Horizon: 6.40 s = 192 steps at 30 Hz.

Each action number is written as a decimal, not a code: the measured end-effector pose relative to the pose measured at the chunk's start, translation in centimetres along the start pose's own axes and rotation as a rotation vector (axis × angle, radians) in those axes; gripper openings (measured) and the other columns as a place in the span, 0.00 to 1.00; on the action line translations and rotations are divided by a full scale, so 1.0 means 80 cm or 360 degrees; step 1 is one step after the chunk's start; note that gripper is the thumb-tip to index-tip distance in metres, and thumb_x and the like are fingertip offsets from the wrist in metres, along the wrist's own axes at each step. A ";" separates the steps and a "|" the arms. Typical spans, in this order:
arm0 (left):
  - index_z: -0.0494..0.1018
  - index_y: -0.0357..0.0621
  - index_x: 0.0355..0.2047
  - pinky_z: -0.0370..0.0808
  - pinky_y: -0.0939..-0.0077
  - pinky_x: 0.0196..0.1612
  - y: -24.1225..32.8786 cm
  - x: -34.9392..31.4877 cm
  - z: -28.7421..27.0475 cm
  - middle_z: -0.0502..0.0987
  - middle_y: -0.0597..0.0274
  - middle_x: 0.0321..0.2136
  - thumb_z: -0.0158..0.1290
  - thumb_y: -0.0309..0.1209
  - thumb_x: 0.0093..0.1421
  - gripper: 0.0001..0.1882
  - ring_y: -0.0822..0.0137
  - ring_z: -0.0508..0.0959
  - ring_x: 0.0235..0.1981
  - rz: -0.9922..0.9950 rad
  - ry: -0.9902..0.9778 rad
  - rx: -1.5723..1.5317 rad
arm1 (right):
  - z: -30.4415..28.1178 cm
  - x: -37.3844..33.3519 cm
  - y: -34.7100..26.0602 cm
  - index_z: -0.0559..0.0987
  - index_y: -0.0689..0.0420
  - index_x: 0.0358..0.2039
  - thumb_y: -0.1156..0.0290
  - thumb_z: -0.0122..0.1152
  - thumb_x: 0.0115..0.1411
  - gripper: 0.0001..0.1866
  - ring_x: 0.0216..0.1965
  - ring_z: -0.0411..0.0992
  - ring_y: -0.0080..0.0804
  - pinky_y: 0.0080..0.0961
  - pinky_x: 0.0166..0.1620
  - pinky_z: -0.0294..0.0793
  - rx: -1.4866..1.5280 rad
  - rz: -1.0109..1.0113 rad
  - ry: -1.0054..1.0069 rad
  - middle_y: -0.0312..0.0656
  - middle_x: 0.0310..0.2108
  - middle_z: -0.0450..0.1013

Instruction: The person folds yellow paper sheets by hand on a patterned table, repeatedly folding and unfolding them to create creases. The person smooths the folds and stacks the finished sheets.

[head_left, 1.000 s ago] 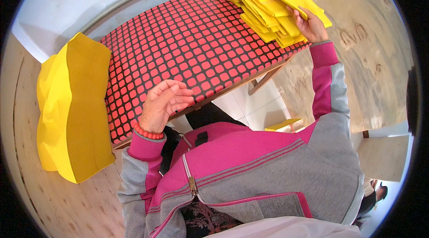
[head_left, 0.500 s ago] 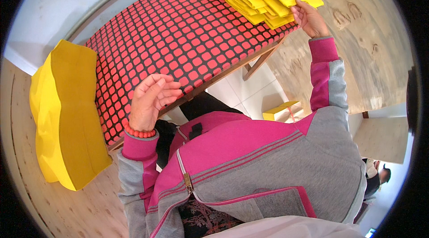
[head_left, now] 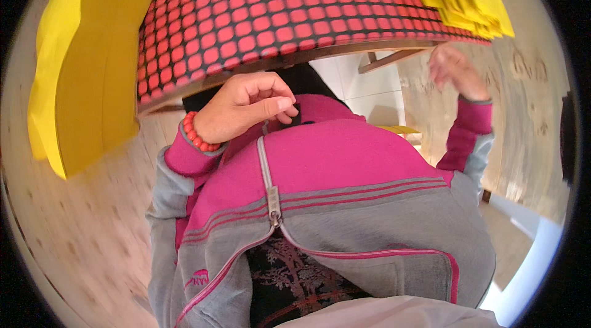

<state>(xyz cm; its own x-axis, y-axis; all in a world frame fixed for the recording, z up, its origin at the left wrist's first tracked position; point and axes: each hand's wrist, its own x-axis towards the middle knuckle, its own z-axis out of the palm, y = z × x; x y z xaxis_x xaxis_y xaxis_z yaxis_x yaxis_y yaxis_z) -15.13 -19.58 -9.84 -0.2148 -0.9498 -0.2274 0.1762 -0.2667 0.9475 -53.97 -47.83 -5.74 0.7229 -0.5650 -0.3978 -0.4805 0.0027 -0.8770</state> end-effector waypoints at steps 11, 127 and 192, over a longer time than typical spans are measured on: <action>0.75 0.40 0.42 0.80 0.78 0.40 -0.137 -0.158 -0.014 0.84 0.55 0.37 0.49 0.32 0.73 0.09 0.69 0.85 0.35 -0.0015 0.1267 -0.0405 | 0.336 0.159 -0.003 0.76 0.61 0.37 0.65 0.56 0.68 0.11 0.34 0.76 0.52 0.40 0.38 0.74 -0.0438 -0.0947 -0.0610 0.53 0.30 0.75; 0.76 0.35 0.42 0.70 0.74 0.54 0.102 -0.320 -0.125 0.76 0.54 0.49 0.50 0.22 0.65 0.08 0.66 0.76 0.49 0.1399 0.1289 0.0982 | 0.516 0.198 -0.375 0.79 0.61 0.37 0.75 0.66 0.59 0.07 0.49 0.78 0.49 0.34 0.51 0.75 -0.0302 -0.2643 -0.0557 0.53 0.48 0.78; 0.79 0.38 0.39 0.67 0.67 0.62 0.101 -0.321 -0.126 0.79 0.61 0.39 0.56 0.24 0.56 0.10 0.63 0.78 0.49 0.1437 0.1349 0.1199 | 0.525 0.199 -0.365 0.78 0.58 0.35 0.75 0.67 0.57 0.07 0.49 0.78 0.49 0.37 0.53 0.74 -0.0218 -0.2639 -0.0462 0.52 0.48 0.79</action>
<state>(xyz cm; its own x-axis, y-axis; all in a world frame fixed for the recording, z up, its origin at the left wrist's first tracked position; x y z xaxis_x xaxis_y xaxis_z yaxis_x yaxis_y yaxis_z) 1.50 0.97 1.39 0.3634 -0.6250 0.6909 -0.6532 0.3578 0.6673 -7.57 -22.22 2.23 0.5102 0.2739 0.8153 0.8103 -0.4707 -0.3490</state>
